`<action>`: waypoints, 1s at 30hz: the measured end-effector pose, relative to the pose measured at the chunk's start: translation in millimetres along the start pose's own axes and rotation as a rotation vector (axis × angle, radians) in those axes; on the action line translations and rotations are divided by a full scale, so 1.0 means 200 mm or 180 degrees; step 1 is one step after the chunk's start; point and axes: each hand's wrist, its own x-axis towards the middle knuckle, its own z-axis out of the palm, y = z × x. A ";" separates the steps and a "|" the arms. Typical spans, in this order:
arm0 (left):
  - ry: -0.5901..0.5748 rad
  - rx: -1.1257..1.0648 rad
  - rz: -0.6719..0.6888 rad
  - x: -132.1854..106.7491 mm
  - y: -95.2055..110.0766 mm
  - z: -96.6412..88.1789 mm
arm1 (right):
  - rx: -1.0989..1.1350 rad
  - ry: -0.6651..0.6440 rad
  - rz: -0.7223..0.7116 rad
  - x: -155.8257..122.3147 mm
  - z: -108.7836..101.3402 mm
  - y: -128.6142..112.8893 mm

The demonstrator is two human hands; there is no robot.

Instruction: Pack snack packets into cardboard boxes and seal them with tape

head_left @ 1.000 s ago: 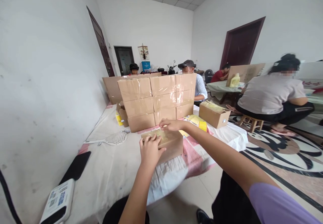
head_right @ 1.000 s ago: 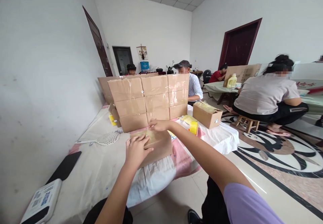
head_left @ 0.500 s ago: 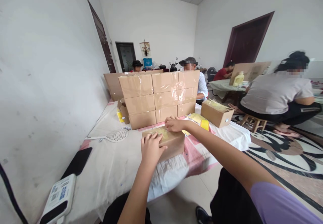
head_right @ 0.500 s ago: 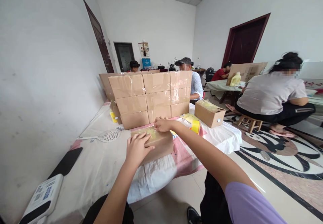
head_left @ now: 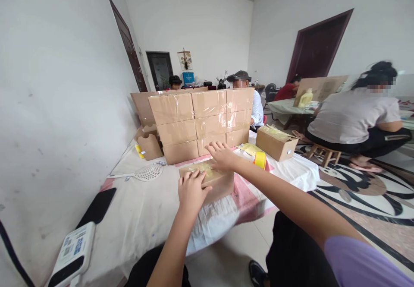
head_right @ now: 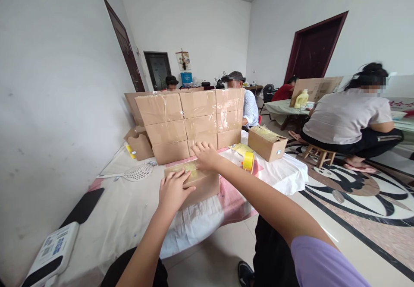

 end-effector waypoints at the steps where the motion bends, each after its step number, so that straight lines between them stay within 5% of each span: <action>1: 0.0021 0.0006 -0.0032 0.00 0.00 0.00 | 0.0021 0.0138 -0.0032 -0.03 0.00 -0.01; 5: 0.0052 -0.0001 -0.0135 0.01 0.01 0.00 | 0.0709 0.0179 -0.0475 -0.22 0.07 -0.04; 11: -0.0043 -0.0142 -0.0152 0.05 0.00 0.01 | 0.1140 0.0494 -0.0199 -0.50 0.18 -0.11; 21: -0.0084 -0.0103 -0.0118 0.04 -0.02 0.03 | 0.1155 0.0365 0.0204 -0.33 0.16 -0.16; 30: -0.0084 -0.0155 -0.0169 0.03 -0.02 0.03 | 0.1249 0.0698 0.0021 -0.46 0.17 -0.16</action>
